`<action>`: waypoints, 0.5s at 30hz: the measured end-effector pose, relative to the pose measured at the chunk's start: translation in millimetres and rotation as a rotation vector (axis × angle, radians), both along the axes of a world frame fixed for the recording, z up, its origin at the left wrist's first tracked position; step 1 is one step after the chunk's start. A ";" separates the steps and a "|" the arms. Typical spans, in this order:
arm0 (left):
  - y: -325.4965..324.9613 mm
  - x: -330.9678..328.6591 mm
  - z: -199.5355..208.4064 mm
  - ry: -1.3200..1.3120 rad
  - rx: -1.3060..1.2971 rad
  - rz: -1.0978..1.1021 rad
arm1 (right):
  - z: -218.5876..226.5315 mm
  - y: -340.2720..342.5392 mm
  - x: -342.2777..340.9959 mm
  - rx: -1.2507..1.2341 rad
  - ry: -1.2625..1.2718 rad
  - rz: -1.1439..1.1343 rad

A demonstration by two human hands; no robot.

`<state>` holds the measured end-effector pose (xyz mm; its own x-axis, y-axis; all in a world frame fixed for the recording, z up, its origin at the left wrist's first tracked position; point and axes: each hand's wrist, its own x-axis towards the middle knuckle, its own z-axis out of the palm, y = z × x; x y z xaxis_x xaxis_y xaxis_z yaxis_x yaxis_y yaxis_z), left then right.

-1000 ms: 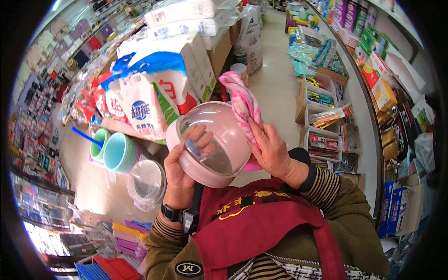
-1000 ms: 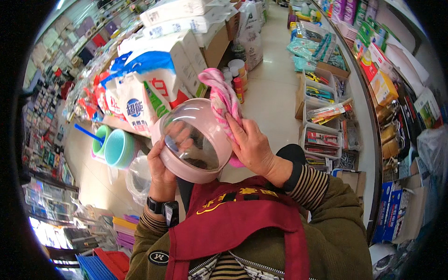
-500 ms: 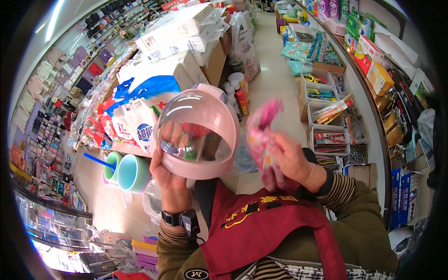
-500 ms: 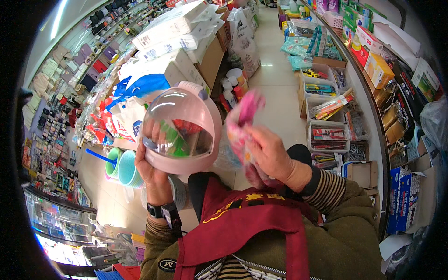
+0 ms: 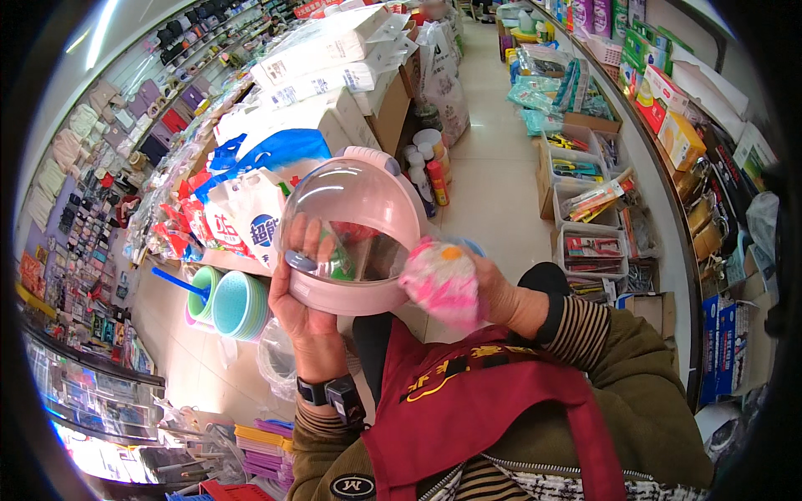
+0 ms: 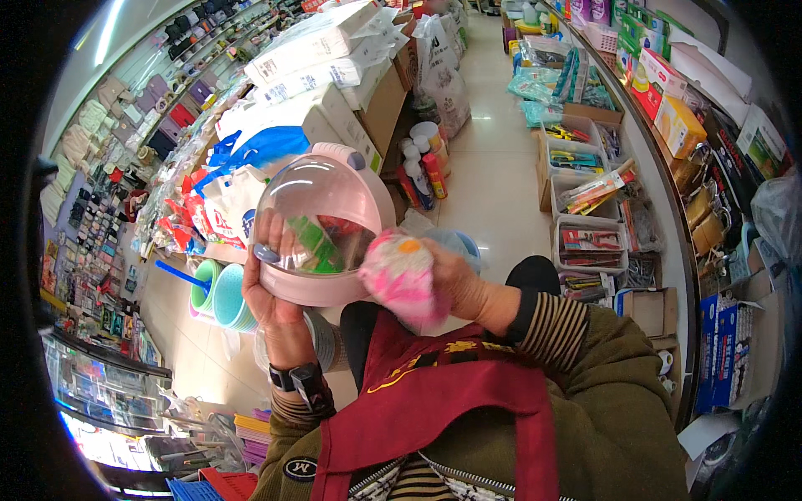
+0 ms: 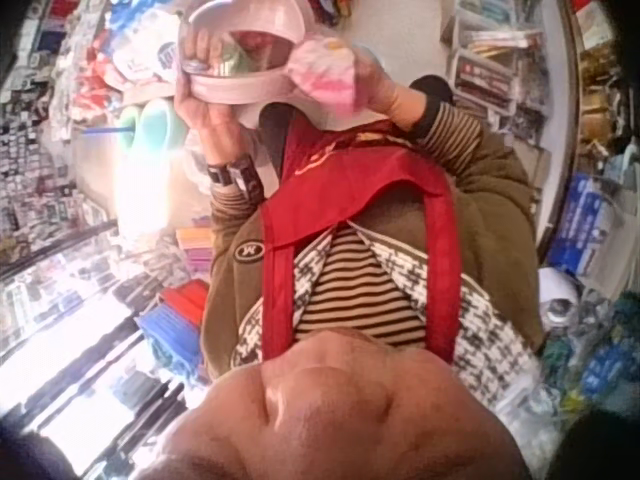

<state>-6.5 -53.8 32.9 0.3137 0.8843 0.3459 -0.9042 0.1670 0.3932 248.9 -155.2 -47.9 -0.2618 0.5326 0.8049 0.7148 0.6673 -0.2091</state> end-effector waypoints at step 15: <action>-3.7 -16.5 -2.4 0.041 0.041 0.032 | 110.0 -56.1 -24.9 -0.129 0.314 0.105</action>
